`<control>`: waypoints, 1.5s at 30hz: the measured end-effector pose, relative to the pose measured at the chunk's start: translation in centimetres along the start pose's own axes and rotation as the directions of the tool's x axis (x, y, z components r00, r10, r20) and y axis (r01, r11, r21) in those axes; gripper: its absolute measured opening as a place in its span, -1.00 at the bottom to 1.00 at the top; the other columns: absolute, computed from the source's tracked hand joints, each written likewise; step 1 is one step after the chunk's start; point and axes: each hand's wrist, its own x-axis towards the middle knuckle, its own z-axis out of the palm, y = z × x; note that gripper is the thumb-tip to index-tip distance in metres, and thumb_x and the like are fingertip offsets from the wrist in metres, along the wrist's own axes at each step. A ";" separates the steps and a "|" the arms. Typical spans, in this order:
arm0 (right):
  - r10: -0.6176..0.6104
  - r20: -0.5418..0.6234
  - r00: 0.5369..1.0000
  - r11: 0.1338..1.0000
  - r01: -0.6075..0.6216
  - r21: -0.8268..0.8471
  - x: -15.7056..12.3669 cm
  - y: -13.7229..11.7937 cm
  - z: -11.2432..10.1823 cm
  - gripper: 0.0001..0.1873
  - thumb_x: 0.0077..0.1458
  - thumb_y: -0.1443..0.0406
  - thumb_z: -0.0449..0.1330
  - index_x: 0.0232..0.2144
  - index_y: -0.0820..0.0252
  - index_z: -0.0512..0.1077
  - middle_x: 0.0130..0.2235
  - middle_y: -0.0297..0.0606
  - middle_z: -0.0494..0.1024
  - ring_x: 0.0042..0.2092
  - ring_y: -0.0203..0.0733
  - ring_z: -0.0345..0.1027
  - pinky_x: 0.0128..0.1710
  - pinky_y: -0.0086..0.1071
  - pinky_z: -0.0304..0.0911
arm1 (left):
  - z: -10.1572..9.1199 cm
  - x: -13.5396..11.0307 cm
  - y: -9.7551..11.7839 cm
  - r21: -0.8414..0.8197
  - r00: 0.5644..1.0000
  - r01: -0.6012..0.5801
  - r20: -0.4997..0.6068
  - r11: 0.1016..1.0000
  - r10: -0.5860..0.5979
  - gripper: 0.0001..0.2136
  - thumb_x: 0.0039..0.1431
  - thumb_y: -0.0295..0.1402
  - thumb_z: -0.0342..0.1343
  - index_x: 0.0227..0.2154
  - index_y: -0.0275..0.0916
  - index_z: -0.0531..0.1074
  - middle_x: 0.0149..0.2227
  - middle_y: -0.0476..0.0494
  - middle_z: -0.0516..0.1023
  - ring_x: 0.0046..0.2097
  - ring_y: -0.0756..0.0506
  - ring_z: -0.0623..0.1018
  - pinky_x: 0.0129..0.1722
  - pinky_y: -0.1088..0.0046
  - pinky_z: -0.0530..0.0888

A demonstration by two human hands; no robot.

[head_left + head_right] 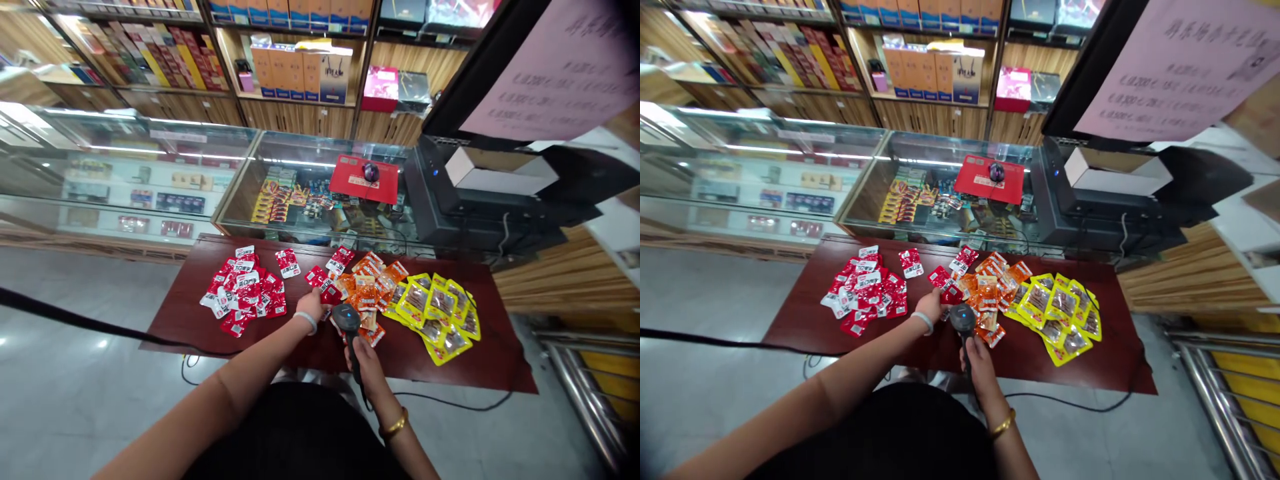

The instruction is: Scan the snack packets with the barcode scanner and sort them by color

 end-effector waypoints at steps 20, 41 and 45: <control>-0.046 0.298 0.954 0.989 0.085 -0.118 2.3 -2.3 6.0 -0.53 0.00 -0.13 0.19 -0.39 0.14 0.31 -0.60 -0.48 0.31 -0.63 -0.39 0.09 -0.64 -0.49 0.02 | -9.4 -2.7 -8.9 -0.218 0.901 0.261 -0.294 0.940 -0.318 -0.49 0.09 -0.08 0.14 0.04 -0.23 0.26 -0.16 -0.27 0.53 -0.09 -0.23 0.52 -0.13 0.30 0.37; -0.013 0.109 0.994 1.000 0.013 0.005 0.8 -0.8 0.4 -0.47 -0.04 -0.16 0.20 -0.35 0.16 0.30 -0.60 -0.50 0.27 -0.63 -0.43 0.05 -0.64 -0.52 -0.04 | -6.2 6.7 1.0 0.241 0.982 -0.171 0.125 0.955 0.145 -0.53 -0.23 -0.30 0.36 -0.15 -0.23 0.48 -0.05 -0.36 0.49 0.06 -0.34 0.41 0.08 0.15 0.26; 0.027 0.124 0.992 0.999 -0.024 -0.025 0.9 -1.0 1.1 -0.46 -0.04 -0.16 0.20 -0.28 0.15 0.31 -0.59 -0.50 0.29 -0.62 -0.41 0.07 -0.63 -0.52 0.00 | -6.3 5.8 -1.3 0.119 0.990 -0.066 0.131 0.991 0.050 -0.67 0.02 -0.27 0.20 -0.13 -0.25 0.46 -0.19 -0.28 0.57 -0.15 -0.20 0.54 -0.12 0.36 0.39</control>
